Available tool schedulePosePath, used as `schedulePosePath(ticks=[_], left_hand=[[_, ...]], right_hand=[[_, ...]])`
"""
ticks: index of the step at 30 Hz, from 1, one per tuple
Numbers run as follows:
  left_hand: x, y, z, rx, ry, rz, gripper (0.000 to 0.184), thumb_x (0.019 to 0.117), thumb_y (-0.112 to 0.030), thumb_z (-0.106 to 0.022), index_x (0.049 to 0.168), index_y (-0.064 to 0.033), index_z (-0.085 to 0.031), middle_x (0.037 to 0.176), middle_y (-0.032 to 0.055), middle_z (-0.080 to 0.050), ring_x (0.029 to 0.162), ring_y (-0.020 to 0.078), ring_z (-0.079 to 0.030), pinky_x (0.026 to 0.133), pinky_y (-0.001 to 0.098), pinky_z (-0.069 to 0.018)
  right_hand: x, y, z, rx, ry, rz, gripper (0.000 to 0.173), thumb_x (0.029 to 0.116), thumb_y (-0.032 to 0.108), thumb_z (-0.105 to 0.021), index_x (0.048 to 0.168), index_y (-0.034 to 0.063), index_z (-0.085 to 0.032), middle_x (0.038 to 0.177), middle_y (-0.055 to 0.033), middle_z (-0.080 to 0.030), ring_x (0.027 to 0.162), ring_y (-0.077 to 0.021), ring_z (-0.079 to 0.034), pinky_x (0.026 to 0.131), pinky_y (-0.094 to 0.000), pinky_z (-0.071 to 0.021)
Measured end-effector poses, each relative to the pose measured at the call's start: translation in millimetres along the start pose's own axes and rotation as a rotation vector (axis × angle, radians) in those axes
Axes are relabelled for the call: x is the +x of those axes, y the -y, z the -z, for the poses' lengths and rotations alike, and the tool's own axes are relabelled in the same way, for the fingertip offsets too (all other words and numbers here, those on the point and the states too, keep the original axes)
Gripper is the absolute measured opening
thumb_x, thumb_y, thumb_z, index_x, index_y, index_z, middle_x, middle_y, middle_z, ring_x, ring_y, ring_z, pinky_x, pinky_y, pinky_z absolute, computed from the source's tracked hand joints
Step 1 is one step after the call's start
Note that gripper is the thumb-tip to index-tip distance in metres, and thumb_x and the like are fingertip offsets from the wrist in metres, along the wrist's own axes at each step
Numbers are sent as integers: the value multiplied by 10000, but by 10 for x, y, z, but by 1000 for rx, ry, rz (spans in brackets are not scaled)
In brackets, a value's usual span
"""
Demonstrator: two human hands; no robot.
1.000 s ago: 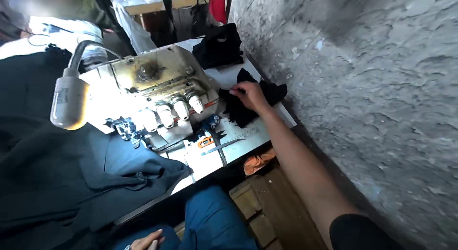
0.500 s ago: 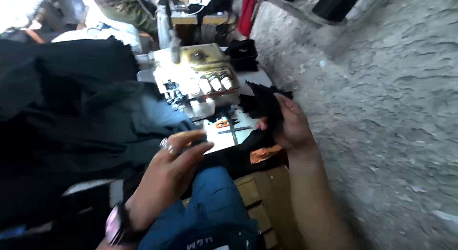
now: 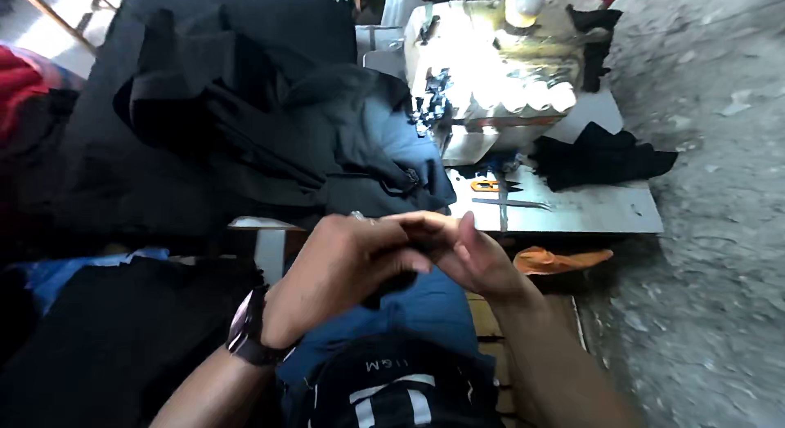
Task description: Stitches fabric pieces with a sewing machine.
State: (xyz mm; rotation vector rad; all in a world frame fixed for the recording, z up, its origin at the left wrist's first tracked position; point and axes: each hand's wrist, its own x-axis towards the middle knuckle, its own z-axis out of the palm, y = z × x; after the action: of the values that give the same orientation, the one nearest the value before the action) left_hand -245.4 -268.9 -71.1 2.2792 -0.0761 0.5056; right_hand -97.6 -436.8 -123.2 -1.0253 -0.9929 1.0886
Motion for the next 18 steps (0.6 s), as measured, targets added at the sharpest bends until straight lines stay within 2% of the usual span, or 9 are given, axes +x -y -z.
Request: schedulePosePath(ticks=[1, 3, 4, 6, 8, 10, 14, 16, 18], left_hand=[[-7, 51, -17, -28, -73, 117, 306, 975, -369, -690, 823, -106, -718, 669, -63, -632, 592, -13, -572, 540, 182, -478], [-8, 165, -16, -108, -171, 318, 253, 1018, -296, -645, 845, -120, -703, 676, -68, -628, 572, 5, -572, 508, 189, -481], [-12, 229, -12, -157, -188, 387, 273, 1045, -276, -605, 841, -113, -686, 663, -44, -616, 555, 38, -565, 489, 208, -470], [-26, 345, 1, -245, -165, 446, 339, 1072, -272, -548, 801, -93, -641, 624, 2, -564, 510, 89, -513, 442, 235, -410], [-32, 397, 27, -296, -87, 427, 268, 1069, -234, -555, 874, -85, -663, 689, 5, -610, 562, 86, -560, 485, 229, -464], [6, 398, 71, -323, 5, 341, 124, 1033, -129, -612, 1079, -62, -705, 893, 7, -712, 753, 79, -675, 669, 236, -593], [87, 353, 283, -30, -122, 168, 109, 1021, -102, -618, 1023, -54, -716, 876, -6, -705, 752, 33, -657, 685, 203, -566], [101, 464, 573, 201, -247, 153, 163, 1054, -122, -565, 1074, -44, -706, 948, 20, -718, 820, 25, -666, 765, 210, -556], [149, 749, 855, 280, -324, 169, 233, 1084, -135, -492, 1109, -38, -703, 1027, 9, -734, 924, -19, -665, 862, 187, -544]], right_hand=[[22, 49, -87, -24, -53, -3, 641, 995, 632, -508, 1342, 113, -655, 1215, 7, -719, 1130, -91, -664, 1000, -314, -543], [127, 65, -260, -161, -227, -62, 362, 934, 354, -759, 1170, 85, -705, 961, 11, -759, 867, -68, -721, 771, -256, -618], [178, 35, -294, -206, -289, -112, 244, 912, 211, -788, 1099, 70, -721, 892, -11, -761, 792, -82, -725, 715, -253, -622], [255, -10, -266, -222, -296, -160, 82, 933, 115, -742, 996, 63, -732, 800, -25, -739, 704, -85, -701, 651, -240, -601], [294, -33, -189, -197, -224, -138, 105, 1001, 133, -658, 990, 54, -727, 780, -31, -719, 684, -84, -680, 641, -236, -586], [316, -35, -145, -196, -164, -86, 124, 1015, 122, -633, 972, 40, -716, 763, -28, -699, 671, -75, -658, 626, -225, -566], [230, -112, -103, -272, -3, -78, 117, 934, 160, -761, 1007, 70, -751, 890, 32, -764, 819, -25, -720, 774, -244, -626], [155, -220, -95, -331, -49, -137, 128, 949, 217, -742, 970, 93, -763, 859, 57, -763, 788, -10, -718, 750, -242, -622], [147, -227, -120, -216, -192, -129, 119, 979, 157, -702, 996, 52, -756, 861, 13, -774, 762, -81, -749, 732, -285, -661]])
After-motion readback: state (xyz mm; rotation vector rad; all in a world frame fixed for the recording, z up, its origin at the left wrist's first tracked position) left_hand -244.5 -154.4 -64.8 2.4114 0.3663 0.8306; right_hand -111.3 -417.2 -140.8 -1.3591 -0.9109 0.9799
